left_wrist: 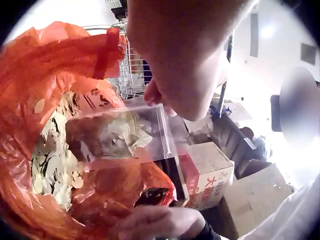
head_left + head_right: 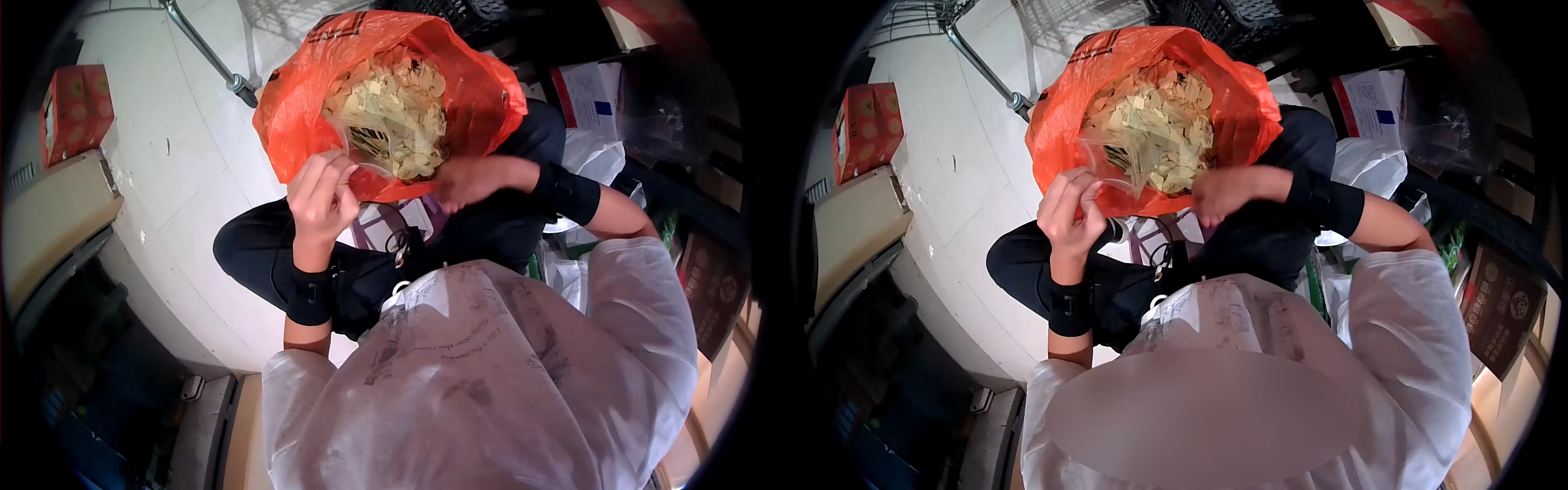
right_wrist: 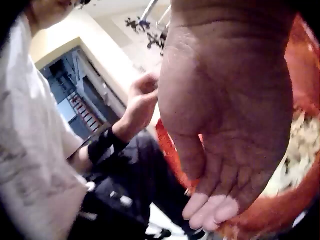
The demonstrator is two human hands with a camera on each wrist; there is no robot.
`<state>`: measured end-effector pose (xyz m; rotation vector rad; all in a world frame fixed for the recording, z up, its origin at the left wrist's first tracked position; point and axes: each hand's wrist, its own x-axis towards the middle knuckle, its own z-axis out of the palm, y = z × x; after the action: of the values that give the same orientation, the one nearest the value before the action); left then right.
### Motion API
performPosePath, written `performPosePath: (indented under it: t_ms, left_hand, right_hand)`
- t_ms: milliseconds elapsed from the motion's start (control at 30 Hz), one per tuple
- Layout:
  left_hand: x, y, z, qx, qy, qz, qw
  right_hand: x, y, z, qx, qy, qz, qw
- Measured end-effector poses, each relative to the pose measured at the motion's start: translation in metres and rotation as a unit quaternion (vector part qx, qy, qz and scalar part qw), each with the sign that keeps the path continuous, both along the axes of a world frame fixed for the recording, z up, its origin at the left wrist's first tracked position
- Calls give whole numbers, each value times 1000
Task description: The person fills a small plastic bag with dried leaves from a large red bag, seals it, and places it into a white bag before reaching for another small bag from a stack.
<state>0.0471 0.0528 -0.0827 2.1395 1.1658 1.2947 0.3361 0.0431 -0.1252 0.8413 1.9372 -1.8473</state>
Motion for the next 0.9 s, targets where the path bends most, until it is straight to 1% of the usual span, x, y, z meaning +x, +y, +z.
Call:
performPosePath:
  t_ms: [33, 133, 167, 200, 233, 267, 367, 467, 567, 633, 700, 733, 767, 833, 867, 900]
  left_hand:
    - [0, -2, -2, 4, -5, 5, 1000]
    - [-3, -7, -3, -9, 2, 8, 1000]
    - [-4, -8, -2, -10, 1, 11, 1000]
    - [-4, -8, -1, -16, -3, 6, 1000]
    - [-4, -7, -1, -21, -6, 1, 1000]
    - [-5, -8, -3, -23, -4, 1, 1000]
    - [-7, -8, -5, -34, 8, 14, 999]
    - [-6, 2, -13, -66, 3, 10, 998]
    - [5, 16, -6, -60, -32, 16, 998]
    - [10, 25, -9, -69, -24, 8, 997]
    - [14, 28, -18, -57, -18, -30, 998]
    - [14, 30, -11, -69, -8, -40, 997]
    - [15, 32, -11, -55, -7, -39, 998]
    - [10, 31, -16, -61, 44, -36, 997]
    - [10, 31, -18, -60, 40, -35, 997]
    - [10, 27, -16, -52, 45, -35, 997]
  right_hand:
    - [1, -26, -44, 59, 87, 127, 986]
    - [-12, -121, -205, -2, -68, 221, 973]
    - [-21, -121, -197, -3, -69, 223, 972]
    - [-40, -119, -180, -215, -55, 146, 964]
    - [-53, -116, -168, -414, -38, 62, 907]
    - [-62, -113, -167, -468, -27, 36, 882]
    - [-85, -105, -172, -353, -9, 31, 935]
    - [-93, -94, -174, -225, -9, 15, 974]
    - [-84, -85, -155, -87, -14, 2, 996]
    - [-61, -65, -137, -1, -25, 2, 1000]
    - [-37, -45, -126, 76, -35, 1, 996]
    - [-27, -40, -124, 103, -39, -2, 994]
    - [-20, -35, -120, 130, -41, -3, 991]
    - [-19, -33, -111, 140, -29, -7, 990]
    - [-20, -38, -107, 143, -26, -9, 989]
    - [-24, -32, -106, 67, -21, 7, 997]
